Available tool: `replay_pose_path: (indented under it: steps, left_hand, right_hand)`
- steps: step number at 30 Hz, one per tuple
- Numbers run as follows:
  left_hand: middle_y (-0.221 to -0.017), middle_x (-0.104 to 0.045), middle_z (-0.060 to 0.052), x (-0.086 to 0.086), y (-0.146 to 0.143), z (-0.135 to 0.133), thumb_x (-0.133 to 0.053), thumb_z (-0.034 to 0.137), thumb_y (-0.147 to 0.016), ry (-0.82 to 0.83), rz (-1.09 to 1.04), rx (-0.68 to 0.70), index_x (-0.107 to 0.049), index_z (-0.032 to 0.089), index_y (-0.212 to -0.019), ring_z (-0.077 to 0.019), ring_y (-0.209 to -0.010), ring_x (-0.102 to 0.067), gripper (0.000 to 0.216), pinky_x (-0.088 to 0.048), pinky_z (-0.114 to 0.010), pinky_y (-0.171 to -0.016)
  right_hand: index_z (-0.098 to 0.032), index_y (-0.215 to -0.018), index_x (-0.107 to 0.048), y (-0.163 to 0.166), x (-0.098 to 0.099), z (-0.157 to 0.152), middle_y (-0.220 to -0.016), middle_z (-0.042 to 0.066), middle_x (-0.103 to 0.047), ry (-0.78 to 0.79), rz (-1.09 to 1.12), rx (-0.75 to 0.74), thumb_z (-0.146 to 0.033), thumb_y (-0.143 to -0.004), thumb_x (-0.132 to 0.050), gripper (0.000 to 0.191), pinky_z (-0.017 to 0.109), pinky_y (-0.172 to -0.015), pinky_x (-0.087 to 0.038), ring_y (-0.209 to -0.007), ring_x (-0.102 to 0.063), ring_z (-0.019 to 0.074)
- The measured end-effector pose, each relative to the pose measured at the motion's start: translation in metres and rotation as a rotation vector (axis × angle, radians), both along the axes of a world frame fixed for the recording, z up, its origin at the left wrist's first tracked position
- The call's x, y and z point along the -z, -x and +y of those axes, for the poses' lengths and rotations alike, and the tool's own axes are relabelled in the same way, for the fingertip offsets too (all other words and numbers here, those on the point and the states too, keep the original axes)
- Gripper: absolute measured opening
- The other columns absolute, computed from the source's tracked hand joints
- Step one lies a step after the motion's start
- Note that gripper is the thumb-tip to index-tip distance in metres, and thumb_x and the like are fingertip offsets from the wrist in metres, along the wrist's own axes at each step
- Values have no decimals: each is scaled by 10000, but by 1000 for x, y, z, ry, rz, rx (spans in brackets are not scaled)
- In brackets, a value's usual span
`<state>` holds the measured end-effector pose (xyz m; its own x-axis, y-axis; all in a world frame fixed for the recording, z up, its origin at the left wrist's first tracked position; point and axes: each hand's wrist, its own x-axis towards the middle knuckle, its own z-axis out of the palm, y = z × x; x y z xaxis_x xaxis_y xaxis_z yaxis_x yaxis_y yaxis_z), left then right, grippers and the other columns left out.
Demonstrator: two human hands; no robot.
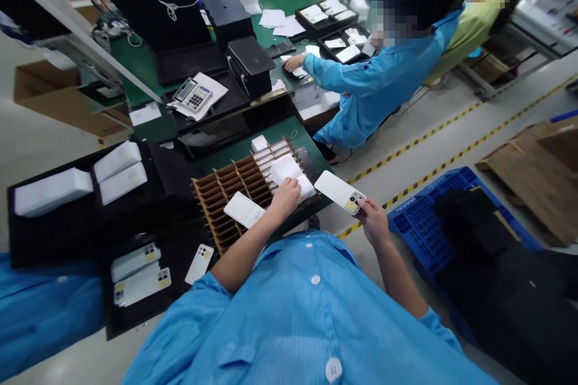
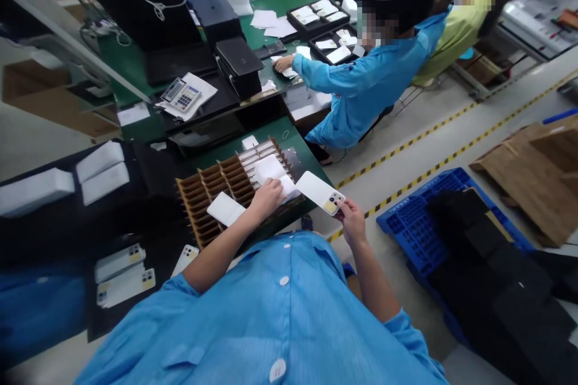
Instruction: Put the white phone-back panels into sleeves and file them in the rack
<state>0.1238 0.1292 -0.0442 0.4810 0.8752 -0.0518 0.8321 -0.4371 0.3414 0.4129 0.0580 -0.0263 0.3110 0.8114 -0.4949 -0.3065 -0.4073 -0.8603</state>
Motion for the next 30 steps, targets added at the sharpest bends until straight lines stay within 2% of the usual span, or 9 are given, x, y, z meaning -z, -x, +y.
replay_pose_path:
  steps: [3,5,9,12,18,23,27,30]
  left_hand:
    - [-1066,-696,-186,4,-3,3,-539,134,-1026,13,88,12,-760,116,-918,-304,-1108,-600,247,-536,-413,-948]
    - [-1052,-696,-177,3,-2,5,-522,101,-1021,28,88,0,-758,120,-908,-292,-1079,-603,262,-527,-396,-914]
    - [-1017,-714,-155,-1,0,11,-514,169,-1049,71,67,-60,-753,134,-909,-274,-1018,-635,279,-517,-384,-904]
    - [-996,-719,-163,-4,-1,11,-523,205,-1049,74,91,-80,-747,128,-950,-284,-997,-653,256,-511,-386,-886]
    - [-1073,-732,-154,-7,-3,5,-530,117,-993,71,64,-104,-720,129,-1152,-274,-1005,-678,248,-509,-363,-887]
    - [-1000,-736,-133,-7,1,10,-500,168,-1026,127,-51,-169,-743,161,-908,-243,-936,-684,270,-498,-338,-852]
    - [-860,-740,-85,-2,3,17,-680,224,-931,227,-184,-292,-717,177,-771,-231,-855,-669,171,-470,-330,-807]
    - [-738,-692,-32,1,6,21,-772,293,-858,288,-264,-395,-661,186,-698,-201,-745,-612,222,-420,-313,-716]
  right_hand:
    - [-186,-904,-770,-9,4,3,-843,42,-816,-12,34,43,-434,-667,-894,365,264,-609,-599,-698,-744,186]
    - [-188,-905,-773,-7,6,4,-847,42,-819,-4,53,41,-433,-667,-896,363,264,-617,-605,-713,-750,189]
    - [-190,-897,-779,4,8,5,-855,44,-823,14,99,-17,-443,-664,-906,367,272,-632,-619,-728,-756,192]
    - [-192,-910,-785,11,8,4,-864,41,-825,2,116,-47,-455,-677,-904,371,278,-649,-629,-735,-758,191]
    - [-197,-938,-787,19,11,1,-898,49,-832,-10,132,-57,-461,-696,-897,375,316,-676,-651,-767,-771,214]
    - [-201,-920,-777,22,13,-2,-881,48,-828,-23,137,-34,-478,-692,-894,377,319,-668,-646,-750,-764,216]
    - [-201,-926,-770,27,13,-5,-886,46,-827,-49,130,-22,-497,-710,-883,383,318,-672,-640,-754,-765,215]
    - [-201,-936,-766,33,12,-8,-861,39,-818,-69,102,-43,-526,-727,-876,401,335,-683,-649,-748,-767,217]
